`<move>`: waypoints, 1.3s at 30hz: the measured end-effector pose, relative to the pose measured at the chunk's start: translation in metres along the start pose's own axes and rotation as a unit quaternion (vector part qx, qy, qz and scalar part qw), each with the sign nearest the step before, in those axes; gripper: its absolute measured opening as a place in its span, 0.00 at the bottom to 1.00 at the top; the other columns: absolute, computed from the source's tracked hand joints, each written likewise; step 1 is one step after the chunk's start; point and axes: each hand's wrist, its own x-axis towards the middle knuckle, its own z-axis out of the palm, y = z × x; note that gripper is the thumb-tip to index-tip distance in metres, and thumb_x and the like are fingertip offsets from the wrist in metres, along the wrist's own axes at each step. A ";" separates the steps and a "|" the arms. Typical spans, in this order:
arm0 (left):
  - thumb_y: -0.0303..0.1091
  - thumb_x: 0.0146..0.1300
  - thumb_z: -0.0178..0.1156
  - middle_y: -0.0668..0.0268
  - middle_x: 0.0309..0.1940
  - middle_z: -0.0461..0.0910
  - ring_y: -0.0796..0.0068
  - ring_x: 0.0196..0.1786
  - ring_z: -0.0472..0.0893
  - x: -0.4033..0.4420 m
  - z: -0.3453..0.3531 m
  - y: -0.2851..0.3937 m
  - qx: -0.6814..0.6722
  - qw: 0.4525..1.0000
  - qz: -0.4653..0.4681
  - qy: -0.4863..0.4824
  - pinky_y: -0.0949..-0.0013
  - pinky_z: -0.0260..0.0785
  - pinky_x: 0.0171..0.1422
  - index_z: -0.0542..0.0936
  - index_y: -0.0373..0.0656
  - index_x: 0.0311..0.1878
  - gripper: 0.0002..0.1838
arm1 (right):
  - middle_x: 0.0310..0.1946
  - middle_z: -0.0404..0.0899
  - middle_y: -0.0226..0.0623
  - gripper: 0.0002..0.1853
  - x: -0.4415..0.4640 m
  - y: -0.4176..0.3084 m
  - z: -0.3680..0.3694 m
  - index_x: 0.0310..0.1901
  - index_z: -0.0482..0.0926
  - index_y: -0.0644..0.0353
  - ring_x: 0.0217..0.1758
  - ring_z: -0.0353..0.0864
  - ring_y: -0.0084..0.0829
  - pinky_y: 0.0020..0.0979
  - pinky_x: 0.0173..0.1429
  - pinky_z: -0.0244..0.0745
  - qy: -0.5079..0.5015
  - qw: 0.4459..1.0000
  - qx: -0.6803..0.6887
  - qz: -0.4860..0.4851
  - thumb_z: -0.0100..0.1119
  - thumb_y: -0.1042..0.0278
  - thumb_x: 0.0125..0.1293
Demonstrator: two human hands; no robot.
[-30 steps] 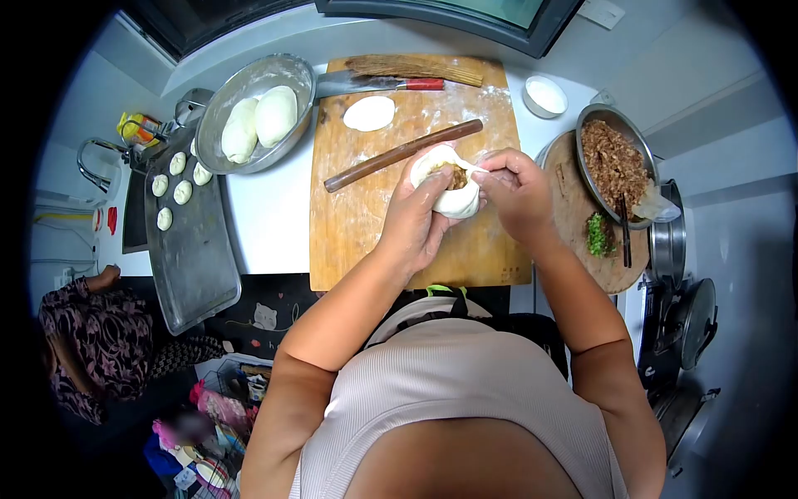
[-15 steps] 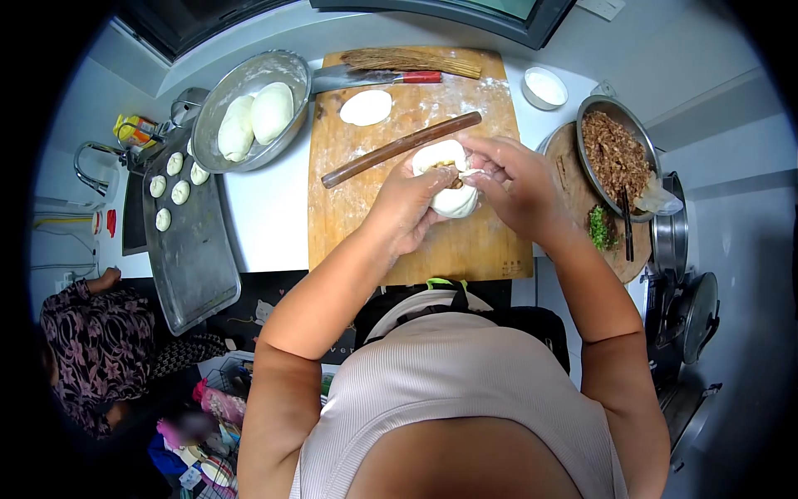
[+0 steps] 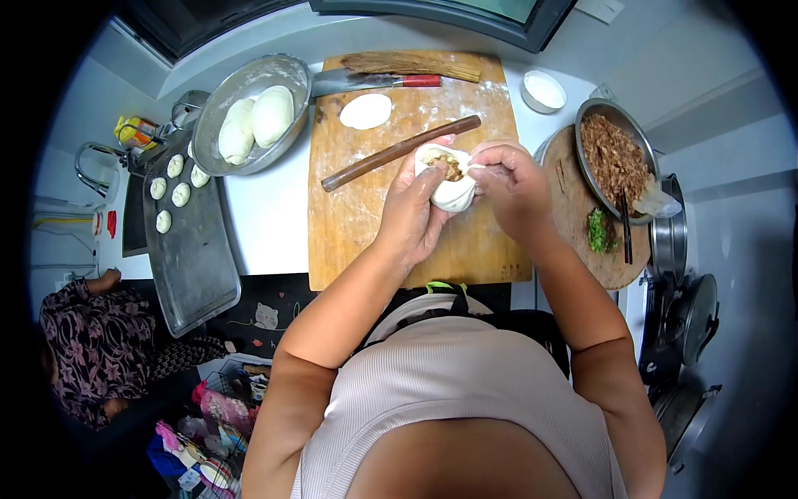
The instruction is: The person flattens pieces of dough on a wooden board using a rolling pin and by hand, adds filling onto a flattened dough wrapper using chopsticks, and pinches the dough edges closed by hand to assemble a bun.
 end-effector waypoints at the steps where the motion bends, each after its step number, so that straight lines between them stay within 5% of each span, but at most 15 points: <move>1: 0.27 0.69 0.48 0.57 0.51 0.74 0.66 0.49 0.81 0.000 -0.002 0.000 0.020 1.000 -0.015 0.003 0.62 0.81 0.50 0.67 0.41 0.62 0.18 | 0.33 0.79 0.40 0.06 0.000 -0.002 -0.002 0.37 0.79 0.62 0.36 0.82 0.33 0.29 0.40 0.77 -0.027 0.999 -0.035 -0.007 0.63 0.76 0.56; 4: 0.27 0.69 0.48 0.58 0.48 0.76 0.68 0.47 0.82 0.000 -0.005 0.005 0.074 0.996 -0.053 0.019 0.65 0.81 0.49 0.70 0.40 0.58 0.15 | 0.34 0.79 0.41 0.07 0.007 -0.014 -0.011 0.38 0.79 0.62 0.37 0.82 0.37 0.31 0.43 0.78 -0.105 0.970 -0.150 -0.157 0.63 0.76 0.56; 7: 0.27 0.69 0.48 0.58 0.48 0.76 0.67 0.48 0.82 0.001 -0.003 0.009 0.115 0.990 -0.083 0.025 0.63 0.81 0.51 0.70 0.40 0.57 0.14 | 0.34 0.79 0.43 0.08 0.006 -0.028 -0.007 0.38 0.79 0.62 0.38 0.81 0.41 0.34 0.43 0.77 -0.107 0.989 -0.094 -0.048 0.63 0.76 0.56; 10: 0.28 0.68 0.49 0.57 0.52 0.75 0.65 0.52 0.80 0.005 -0.005 0.013 0.154 0.982 -0.105 0.008 0.58 0.80 0.55 0.67 0.39 0.60 0.17 | 0.33 0.79 0.42 0.08 0.008 -0.024 -0.009 0.37 0.79 0.62 0.37 0.81 0.42 0.35 0.42 0.76 -0.100 0.984 -0.134 -0.056 0.63 0.76 0.54; 13: 0.37 0.68 0.52 0.55 0.52 0.75 0.63 0.53 0.80 0.007 -0.006 0.018 0.161 0.980 -0.112 -0.031 0.54 0.77 0.58 0.68 0.38 0.59 0.20 | 0.32 0.79 0.42 0.08 0.008 -0.012 -0.010 0.36 0.79 0.62 0.37 0.80 0.43 0.36 0.42 0.75 -0.090 0.971 -0.198 -0.103 0.63 0.77 0.53; 19: 0.62 0.69 0.35 0.52 0.54 0.73 0.58 0.57 0.78 0.012 -0.009 0.025 0.079 0.981 -0.153 -0.090 0.48 0.69 0.65 0.67 0.35 0.61 0.37 | 0.32 0.78 0.41 0.07 0.011 -0.008 -0.014 0.36 0.79 0.61 0.37 0.79 0.41 0.36 0.40 0.74 -0.066 0.962 -0.164 -0.208 0.63 0.76 0.53; 22: 0.67 0.68 0.30 0.52 0.58 0.72 0.59 0.58 0.77 0.014 -0.007 0.024 0.082 0.975 -0.196 -0.059 0.48 0.69 0.65 0.64 0.35 0.64 0.42 | 0.33 0.78 0.41 0.07 0.020 -0.018 -0.024 0.37 0.79 0.61 0.37 0.79 0.42 0.35 0.41 0.75 -0.192 0.954 -0.156 -0.168 0.62 0.75 0.55; 24: 0.68 0.68 0.31 0.51 0.59 0.71 0.58 0.60 0.76 0.010 0.001 0.026 0.090 0.976 -0.188 -0.063 0.48 0.69 0.65 0.63 0.34 0.66 0.44 | 0.34 0.79 0.41 0.07 0.019 -0.037 -0.023 0.37 0.80 0.61 0.37 0.79 0.42 0.35 0.42 0.75 -0.184 0.974 -0.124 -0.039 0.61 0.76 0.55; 26: 0.68 0.67 0.31 0.51 0.61 0.70 0.58 0.61 0.75 0.011 0.003 0.027 0.110 0.974 -0.183 -0.072 0.48 0.69 0.65 0.61 0.34 0.67 0.45 | 0.34 0.79 0.41 0.07 0.020 -0.041 -0.023 0.38 0.80 0.61 0.38 0.79 0.42 0.35 0.42 0.75 -0.175 0.975 -0.134 -0.023 0.60 0.76 0.56; 31: 0.67 0.69 0.32 0.52 0.61 0.70 0.58 0.61 0.75 0.014 -0.006 0.040 0.135 0.960 -0.198 -0.146 0.50 0.67 0.67 0.61 0.34 0.67 0.43 | 0.34 0.79 0.41 0.08 0.017 -0.016 -0.022 0.40 0.80 0.62 0.37 0.81 0.35 0.31 0.41 0.76 -0.103 0.960 -0.203 -0.164 0.60 0.76 0.57; 34: 0.63 0.71 0.36 0.54 0.61 0.70 0.58 0.61 0.74 0.009 -0.003 0.032 0.022 0.987 -0.095 -0.128 0.51 0.67 0.66 0.62 0.40 0.67 0.37 | 0.33 0.79 0.40 0.07 0.015 -0.009 -0.009 0.39 0.80 0.62 0.38 0.82 0.28 0.27 0.41 0.75 0.027 0.996 0.042 -0.079 0.62 0.77 0.57; 37: 0.59 0.72 0.39 0.56 0.60 0.70 0.61 0.59 0.76 0.014 -0.006 -0.004 -0.045 0.996 -0.002 -0.075 0.53 0.69 0.64 0.63 0.46 0.67 0.31 | 0.34 0.80 0.38 0.06 0.007 -0.005 0.009 0.37 0.80 0.62 0.39 0.81 0.25 0.24 0.42 0.75 0.055 0.984 0.159 0.053 0.63 0.78 0.57; 39: 0.53 0.74 0.42 0.59 0.56 0.73 0.64 0.55 0.78 0.018 -0.013 -0.012 -0.056 0.997 -0.005 -0.050 0.56 0.73 0.59 0.66 0.48 0.65 0.25 | 0.35 0.81 0.40 0.08 0.009 -0.001 -0.001 0.39 0.79 0.61 0.38 0.82 0.33 0.29 0.42 0.76 -0.039 0.994 -0.079 -0.067 0.62 0.77 0.56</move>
